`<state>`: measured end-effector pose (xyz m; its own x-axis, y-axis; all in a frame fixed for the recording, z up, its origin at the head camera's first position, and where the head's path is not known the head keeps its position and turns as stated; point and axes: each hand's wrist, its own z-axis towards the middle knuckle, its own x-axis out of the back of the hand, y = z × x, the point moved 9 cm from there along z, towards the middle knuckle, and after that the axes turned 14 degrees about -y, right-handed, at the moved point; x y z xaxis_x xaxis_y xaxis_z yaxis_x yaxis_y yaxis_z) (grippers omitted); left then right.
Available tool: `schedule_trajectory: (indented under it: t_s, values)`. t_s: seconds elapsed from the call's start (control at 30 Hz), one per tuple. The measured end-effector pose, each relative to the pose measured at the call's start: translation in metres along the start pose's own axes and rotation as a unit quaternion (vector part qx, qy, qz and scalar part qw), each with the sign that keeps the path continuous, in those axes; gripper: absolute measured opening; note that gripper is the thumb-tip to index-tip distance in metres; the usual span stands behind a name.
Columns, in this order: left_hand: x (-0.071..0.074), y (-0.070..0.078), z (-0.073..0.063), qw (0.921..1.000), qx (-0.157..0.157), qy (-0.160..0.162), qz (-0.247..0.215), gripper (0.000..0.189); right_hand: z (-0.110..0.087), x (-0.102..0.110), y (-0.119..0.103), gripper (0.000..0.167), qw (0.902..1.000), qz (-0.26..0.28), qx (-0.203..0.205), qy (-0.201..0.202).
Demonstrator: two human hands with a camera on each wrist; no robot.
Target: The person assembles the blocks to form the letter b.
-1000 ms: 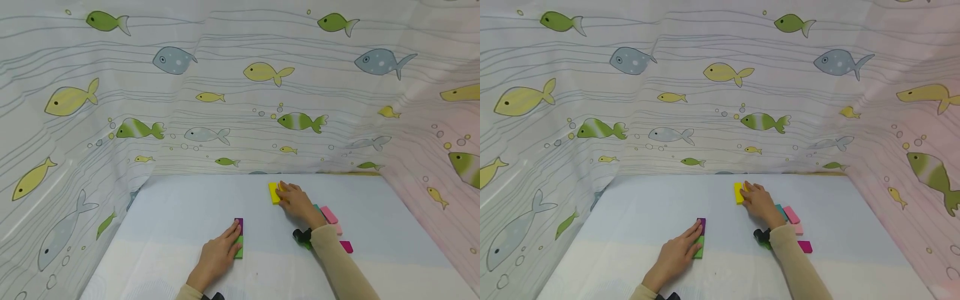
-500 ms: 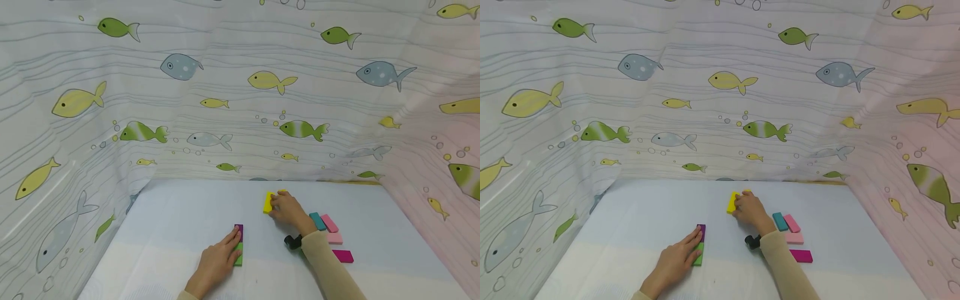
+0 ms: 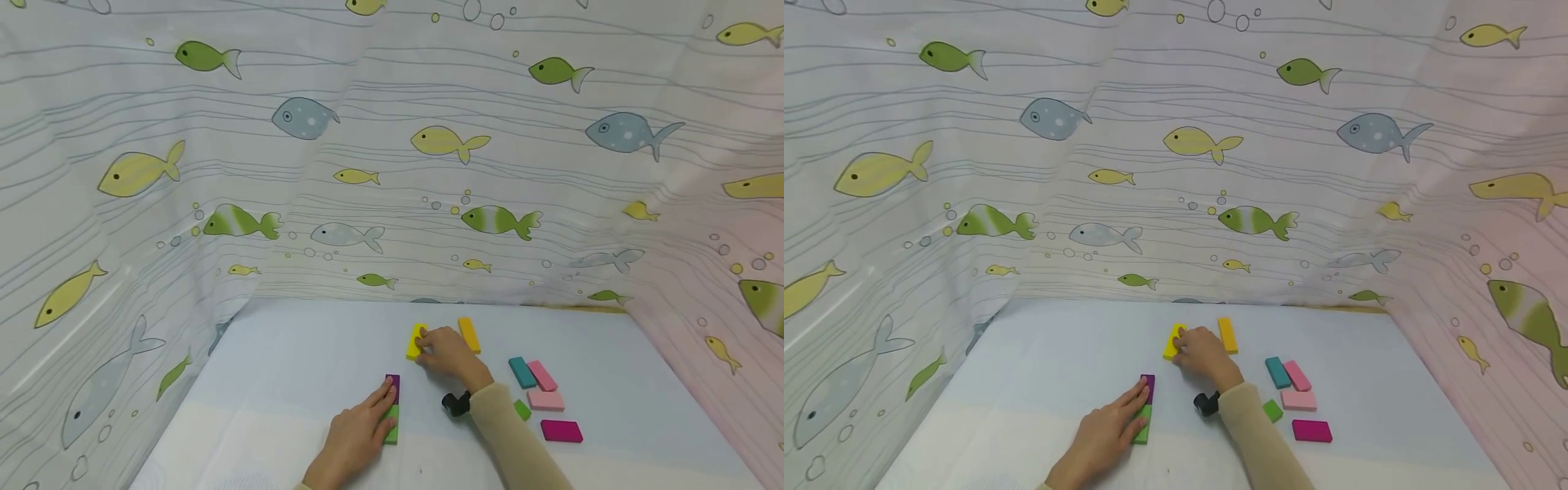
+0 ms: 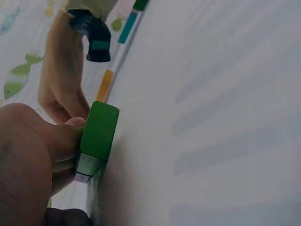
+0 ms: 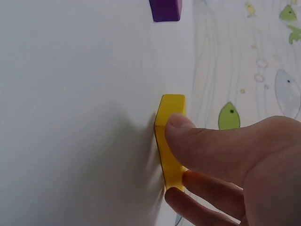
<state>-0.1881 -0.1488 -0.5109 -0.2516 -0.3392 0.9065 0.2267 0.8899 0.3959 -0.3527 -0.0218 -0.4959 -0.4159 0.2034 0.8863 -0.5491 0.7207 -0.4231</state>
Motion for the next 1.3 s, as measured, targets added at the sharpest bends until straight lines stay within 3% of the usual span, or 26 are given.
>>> schedule_trajectory:
  t_s: [0.37, 0.67, 1.07, 1.3]
  values:
    - [0.001, 0.001, 0.000, 1.0000, -0.002, 0.000, 0.002, 0.054, 0.006, -0.015, -0.037, 0.035, 0.9987, -0.020, 0.040, -0.025]
    - [0.001, 0.002, -0.003, 1.0000, -0.007, 0.003, 0.000, 0.054, -0.001, -0.024, -0.059, 0.035, 0.9945, -0.080, 0.067, -0.006]
    - [0.002, 0.003, -0.001, 0.9996, -0.015, 0.020, 0.011, 0.054, -0.003, -0.025, -0.058, 0.040, 0.9941, -0.080, 0.073, 0.009]
    - [0.000, -0.002, 0.001, 0.9998, 0.006, 0.008, -0.017, 0.054, -0.004, -0.027, -0.057, 0.039, 0.9950, -0.073, 0.068, 0.006]
